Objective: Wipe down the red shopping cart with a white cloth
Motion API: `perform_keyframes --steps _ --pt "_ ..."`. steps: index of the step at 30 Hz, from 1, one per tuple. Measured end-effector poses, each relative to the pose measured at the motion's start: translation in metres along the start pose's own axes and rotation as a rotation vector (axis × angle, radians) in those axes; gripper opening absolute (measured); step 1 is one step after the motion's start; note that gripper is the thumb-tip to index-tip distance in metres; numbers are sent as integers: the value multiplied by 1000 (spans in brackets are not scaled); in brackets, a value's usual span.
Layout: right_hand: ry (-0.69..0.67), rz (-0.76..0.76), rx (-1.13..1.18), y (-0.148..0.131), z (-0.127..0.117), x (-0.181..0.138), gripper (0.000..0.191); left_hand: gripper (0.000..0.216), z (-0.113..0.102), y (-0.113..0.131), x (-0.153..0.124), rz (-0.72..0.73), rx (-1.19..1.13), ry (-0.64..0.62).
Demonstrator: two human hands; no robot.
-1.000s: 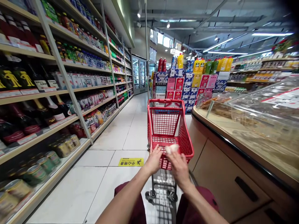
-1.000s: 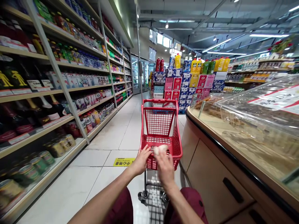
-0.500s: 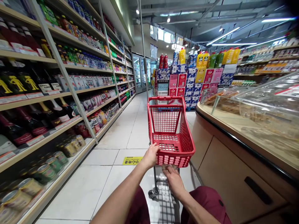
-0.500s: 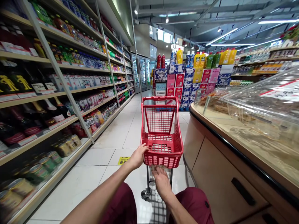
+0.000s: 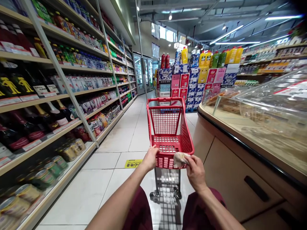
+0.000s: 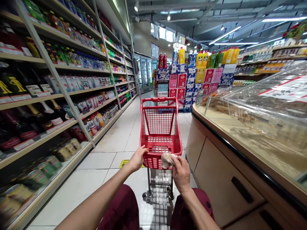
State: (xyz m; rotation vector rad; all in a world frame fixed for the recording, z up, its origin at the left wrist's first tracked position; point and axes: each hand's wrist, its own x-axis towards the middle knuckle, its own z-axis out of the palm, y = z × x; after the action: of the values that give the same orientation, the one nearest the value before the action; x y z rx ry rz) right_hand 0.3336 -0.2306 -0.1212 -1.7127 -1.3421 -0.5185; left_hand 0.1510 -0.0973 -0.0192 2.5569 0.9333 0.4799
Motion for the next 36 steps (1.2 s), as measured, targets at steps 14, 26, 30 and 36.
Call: perform_keyframes --steps 14,26,30,36 --pt "-441 306 704 -39 -67 31 26 44 48 61 -54 -39 -652 -224" --pt "-205 171 350 -50 -37 -7 33 20 61 80 -52 -229 -516 -132" --pt "-275 8 326 -44 -37 -15 47 26 43 84 -44 -137 -365 -277" --pt "61 48 124 7 -23 48 26 50 18 68 -9 8 73 65"
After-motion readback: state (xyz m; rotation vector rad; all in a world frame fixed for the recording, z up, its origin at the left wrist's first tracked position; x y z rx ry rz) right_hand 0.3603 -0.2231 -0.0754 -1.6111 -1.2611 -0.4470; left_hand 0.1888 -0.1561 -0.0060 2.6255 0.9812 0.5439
